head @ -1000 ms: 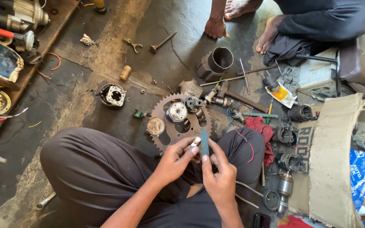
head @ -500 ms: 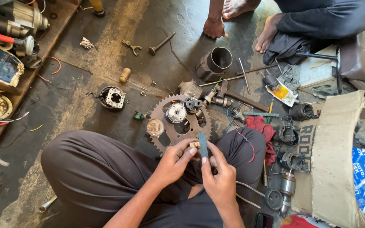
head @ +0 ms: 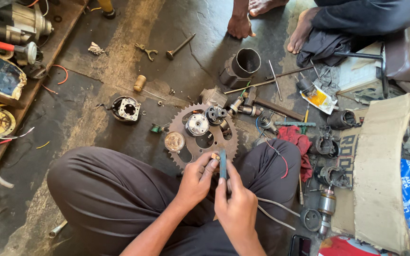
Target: The person sits on the floor and uses a blue metal file to smooth the edges of a small cylindrical metal part. They hold the part in their left hand and file it with their right hand, repeatedly rotating the part to work on different sides.
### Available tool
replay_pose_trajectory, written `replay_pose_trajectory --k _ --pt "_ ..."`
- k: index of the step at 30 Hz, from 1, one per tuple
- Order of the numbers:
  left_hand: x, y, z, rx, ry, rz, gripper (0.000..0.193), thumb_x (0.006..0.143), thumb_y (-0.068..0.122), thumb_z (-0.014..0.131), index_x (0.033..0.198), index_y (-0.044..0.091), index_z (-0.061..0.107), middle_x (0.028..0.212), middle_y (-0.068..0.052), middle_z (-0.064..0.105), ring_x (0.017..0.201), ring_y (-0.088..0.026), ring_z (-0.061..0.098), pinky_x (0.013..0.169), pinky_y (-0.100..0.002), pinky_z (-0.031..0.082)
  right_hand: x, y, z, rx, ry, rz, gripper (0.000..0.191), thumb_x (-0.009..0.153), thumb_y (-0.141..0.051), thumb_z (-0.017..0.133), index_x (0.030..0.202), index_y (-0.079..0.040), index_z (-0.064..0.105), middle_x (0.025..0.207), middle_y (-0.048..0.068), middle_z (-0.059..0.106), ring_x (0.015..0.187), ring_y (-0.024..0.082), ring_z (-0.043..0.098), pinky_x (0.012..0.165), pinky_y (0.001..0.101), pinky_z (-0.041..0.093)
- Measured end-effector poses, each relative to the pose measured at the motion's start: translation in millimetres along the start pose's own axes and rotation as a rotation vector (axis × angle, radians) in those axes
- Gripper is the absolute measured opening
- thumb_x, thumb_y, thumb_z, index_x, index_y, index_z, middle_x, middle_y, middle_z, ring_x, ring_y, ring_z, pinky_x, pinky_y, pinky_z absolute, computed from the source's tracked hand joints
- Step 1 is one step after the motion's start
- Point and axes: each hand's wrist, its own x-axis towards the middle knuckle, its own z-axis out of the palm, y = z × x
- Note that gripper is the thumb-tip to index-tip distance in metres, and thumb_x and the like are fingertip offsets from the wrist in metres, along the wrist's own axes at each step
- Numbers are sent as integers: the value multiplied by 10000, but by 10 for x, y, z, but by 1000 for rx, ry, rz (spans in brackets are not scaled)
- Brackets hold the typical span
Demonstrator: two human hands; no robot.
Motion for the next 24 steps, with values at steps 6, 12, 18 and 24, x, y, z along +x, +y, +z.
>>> replay_pose_trajectory --k 6,12,18,24 --pt "6 4 -23 -110 -31 32 248 1068 129 532 1222 -36 633 1004 -76 734 924 -110 687 827 -288 578 63 71 110 -25 63 -145 427 926 -107 659 1342 -18 616 650 157 660 544 331 682 499 424 508" --pt "17 -108 -3 -100 16 -12 242 1057 125 535 1208 -34 638 1003 -60 738 929 -84 681 836 -276 579 20 77 98 11 76 -172 436 918 -107 651 1343 -19 613 702 182 688 595 334 721 523 410 547" --pt "26 -195 -15 -92 20 42 245 1054 102 560 1227 -55 632 1033 -86 711 944 -94 639 821 -281 542 114 80 180 44 54 -136 427 933 -97 643 1352 -22 611 749 197 717 624 362 719 529 434 538" --pt "45 -191 -28 -302 -42 -38 254 1056 131 482 1229 -21 589 1070 -71 728 994 -119 714 892 -284 582 42 93 100 -92 40 -238 433 921 -120 655 1338 -16 604 788 201 732 612 358 716 527 443 541"
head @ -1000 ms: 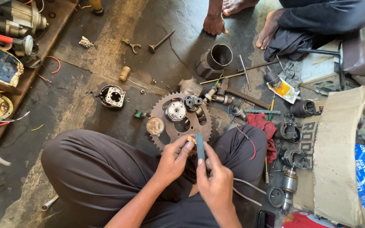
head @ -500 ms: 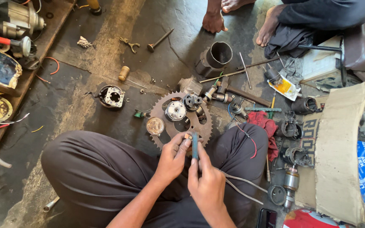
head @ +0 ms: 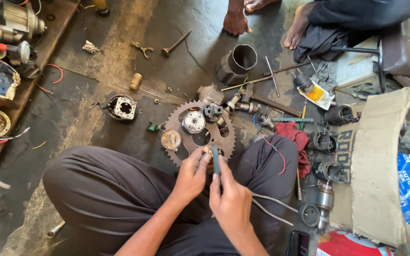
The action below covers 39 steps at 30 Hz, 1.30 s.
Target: The person sits on the floor and uses a blue metal file to smooth the edges of a small cylindrical metal part. They hold the part in their left hand and file it with their right hand, repeatedly rotating the part to work on different sides.
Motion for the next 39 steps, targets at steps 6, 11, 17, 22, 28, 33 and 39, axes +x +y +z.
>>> replay_pose_trajectory --k 6,11,17,22,28,33,39 --pt "25 78 -3 204 10 84 217 1087 126 494 1189 -20 618 999 -89 695 932 -115 655 844 -299 565 90 27 -5 58 -37 26 429 924 -108 654 1345 -27 623 739 203 715 615 361 714 538 441 538" --pt "37 67 -43 175 -25 34 222 1059 125 477 1186 -4 604 1004 -57 720 944 -108 667 848 -284 559 33 5 -28 44 -7 -38 463 917 -89 644 1370 -10 592 824 217 735 623 361 718 538 434 541" --pt "54 -9 -76 120 -61 32 204 1076 122 491 1176 -17 602 1014 -47 665 947 -109 654 848 -290 564 50 86 27 151 8 25 444 926 -88 650 1362 -21 610 798 211 727 658 370 726 561 427 551" --pt "31 -25 -58 136 -60 18 204 1081 119 491 1180 -20 604 1015 -45 672 955 -106 645 854 -289 558 -39 104 24 121 7 61 451 916 -95 657 1357 -18 605 741 203 699 627 369 714 538 426 535" --pt "51 43 -44 262 -70 29 218 1068 138 499 1173 -9 619 981 -45 707 916 -111 679 826 -293 569 12 119 19 175 -9 136 435 924 -97 653 1350 -20 616 667 187 670 545 340 684 505 415 513" --pt "30 84 3 248 -50 5 221 1066 153 505 1166 -10 615 958 -48 690 865 -116 673 799 -300 573 -97 77 -14 3 22 8 436 918 -107 652 1340 -8 612 676 177 695 561 330 705 512 415 525" --pt "39 78 -21 210 -66 40 220 1083 153 504 1142 -22 624 979 -50 672 903 -110 644 822 -303 566 -45 74 18 34 7 78 458 921 -106 660 1368 -22 606 670 191 692 569 348 700 516 433 522"
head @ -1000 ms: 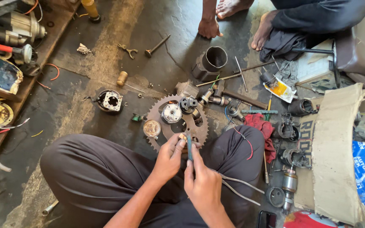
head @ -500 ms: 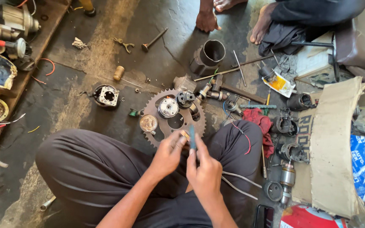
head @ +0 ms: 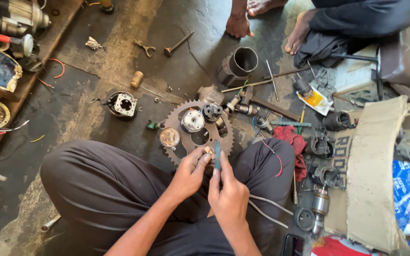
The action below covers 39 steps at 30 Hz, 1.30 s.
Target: The person sits on the floor and uses a blue metal file to smooth the edges of a small cylindrical metal part. They hold the part in their left hand and file it with their right hand, repeatedly rotating the part to work on different sides.
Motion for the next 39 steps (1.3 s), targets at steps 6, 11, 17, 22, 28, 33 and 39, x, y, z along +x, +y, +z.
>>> replay_pose_trajectory --k 6,11,17,22,28,33,39 --pt "-11 -50 14 -180 -21 -30 214 1094 147 484 1187 -11 595 1032 -36 657 942 -103 633 862 -297 552 9 -40 -75 42 31 -88 446 930 -107 647 1368 -34 603 757 192 715 633 353 718 537 421 544" --pt "-21 -90 20 -36 -10 -22 245 1067 141 503 1247 6 601 1017 -33 680 916 -108 616 838 -294 539 113 -75 -95 5 -31 -14 450 921 -108 660 1362 -39 610 693 195 693 585 367 695 527 451 522" --pt "-9 -176 -16 -68 -60 20 224 1126 167 499 1180 -18 612 1016 -67 672 959 -129 635 863 -286 543 24 -88 -155 -74 -46 -67 433 900 -112 665 1323 -26 630 715 208 704 587 371 696 523 462 527" --pt "40 -187 -1 -205 -37 -35 284 1111 214 458 1231 0 600 1059 -76 694 964 -122 669 842 -285 555 398 470 -68 413 -28 57 318 985 -72 587 1290 5 631 917 117 755 816 195 755 702 329 573" --pt "75 -125 -6 -251 -45 -87 285 1104 246 431 1174 12 579 992 -100 741 929 -140 702 808 -277 547 1060 899 278 786 41 155 458 899 -104 696 1323 20 576 1035 58 626 866 144 562 741 264 470" --pt "48 -91 17 -243 -40 -82 292 1102 244 430 1180 9 585 970 -96 735 911 -139 693 797 -276 536 1283 634 540 261 51 37 660 744 -299 881 1268 -2 610 1002 119 734 854 160 684 778 324 552" --pt "39 -45 29 -155 -39 -19 286 1103 239 441 1158 1 590 927 -90 733 855 -129 694 767 -280 543 1335 283 554 19 68 42 495 728 -311 903 1135 -83 736 856 145 767 783 295 749 697 392 576"
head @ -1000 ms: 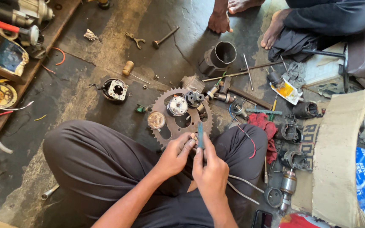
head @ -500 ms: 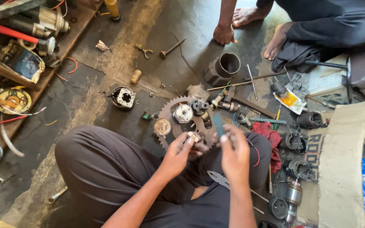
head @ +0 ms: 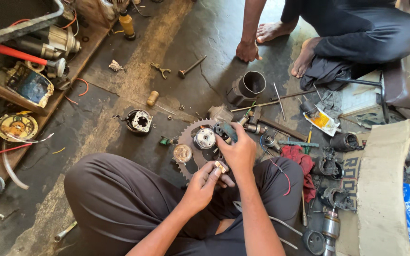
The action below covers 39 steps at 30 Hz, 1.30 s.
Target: The person sits on the floor and uses a blue metal file to smooth the edges of a small cylindrical metal part. They hold the part in their left hand and file it with their right hand, repeatedly rotating the part to work on different sides.
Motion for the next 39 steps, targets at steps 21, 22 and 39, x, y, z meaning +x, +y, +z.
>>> replay_pose_trajectory --k 21,22,39 --pt "-149 192 122 339 20 265 265 1103 182 487 1257 -11 583 1030 -77 761 990 -143 743 889 -295 567 -172 357 -298 436 -112 -71 610 854 -225 754 1387 -44 518 1021 66 716 828 158 663 738 319 548" --pt "-132 186 125 238 37 209 258 1102 178 475 1243 -7 587 1031 -77 756 975 -140 733 869 -293 569 -218 421 -338 501 -136 41 531 905 -192 693 1397 -50 552 993 53 692 819 140 636 729 301 533" --pt "-47 149 97 339 142 98 197 1062 155 506 1144 2 600 872 -104 699 807 -165 683 751 -322 545 -1022 -201 -766 190 -85 -64 503 911 -83 674 1404 -39 586 720 139 689 591 231 700 591 347 549"
